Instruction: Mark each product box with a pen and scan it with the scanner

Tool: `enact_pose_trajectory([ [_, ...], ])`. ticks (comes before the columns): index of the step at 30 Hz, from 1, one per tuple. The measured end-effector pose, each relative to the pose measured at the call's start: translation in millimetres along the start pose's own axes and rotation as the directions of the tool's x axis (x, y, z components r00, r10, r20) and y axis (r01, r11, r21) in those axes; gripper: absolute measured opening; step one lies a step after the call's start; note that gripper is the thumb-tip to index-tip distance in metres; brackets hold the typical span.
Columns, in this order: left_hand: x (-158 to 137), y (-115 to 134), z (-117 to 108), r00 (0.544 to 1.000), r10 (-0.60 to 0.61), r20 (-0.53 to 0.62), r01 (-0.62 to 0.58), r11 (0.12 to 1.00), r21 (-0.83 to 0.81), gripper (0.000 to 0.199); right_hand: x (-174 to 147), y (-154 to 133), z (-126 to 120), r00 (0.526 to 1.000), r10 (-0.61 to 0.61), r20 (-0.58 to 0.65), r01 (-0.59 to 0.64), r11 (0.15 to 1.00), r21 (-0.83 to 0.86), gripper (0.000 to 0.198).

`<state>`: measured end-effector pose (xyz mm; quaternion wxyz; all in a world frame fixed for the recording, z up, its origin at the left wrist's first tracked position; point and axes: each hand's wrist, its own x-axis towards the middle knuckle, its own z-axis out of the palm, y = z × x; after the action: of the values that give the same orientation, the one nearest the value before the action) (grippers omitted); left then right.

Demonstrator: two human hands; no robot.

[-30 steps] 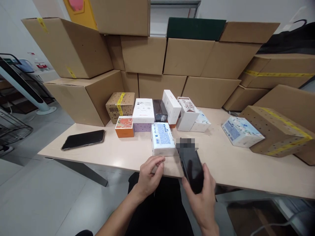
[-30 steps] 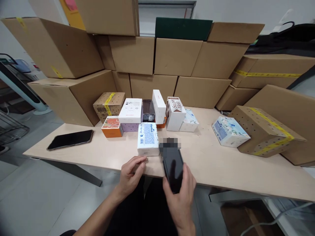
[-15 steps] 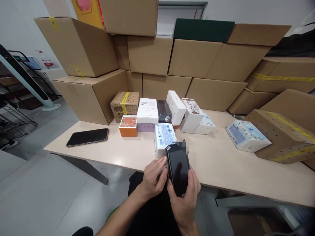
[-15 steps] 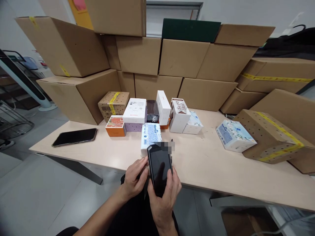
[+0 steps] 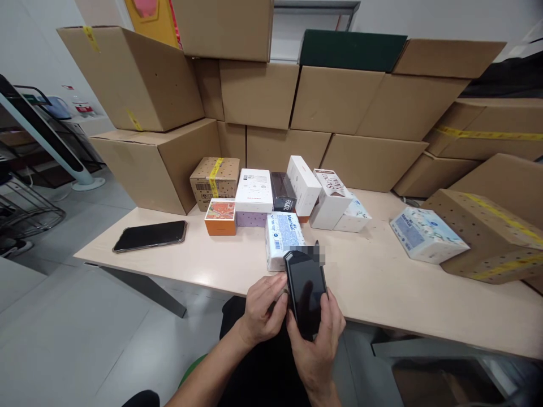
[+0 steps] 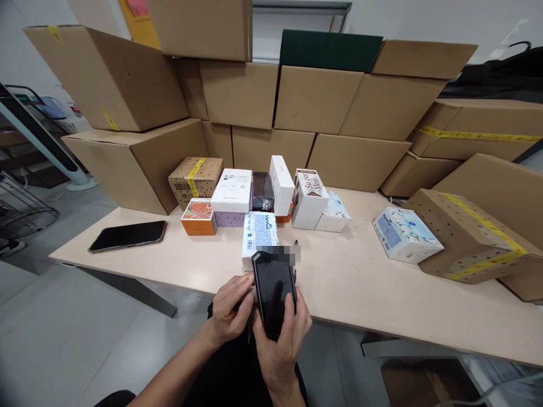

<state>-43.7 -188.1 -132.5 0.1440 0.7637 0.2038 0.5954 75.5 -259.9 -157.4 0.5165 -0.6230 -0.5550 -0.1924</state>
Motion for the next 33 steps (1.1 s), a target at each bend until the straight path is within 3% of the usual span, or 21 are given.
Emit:
enact_pose_trajectory([
  [33,2.4,1.8,-2.6,0.999,-0.022,-0.029,0.022,1.0,-0.006,0.046,2.3,-0.4,-0.2,1.0,-0.026,0.007,0.026,1.0,-0.016,0.079],
])
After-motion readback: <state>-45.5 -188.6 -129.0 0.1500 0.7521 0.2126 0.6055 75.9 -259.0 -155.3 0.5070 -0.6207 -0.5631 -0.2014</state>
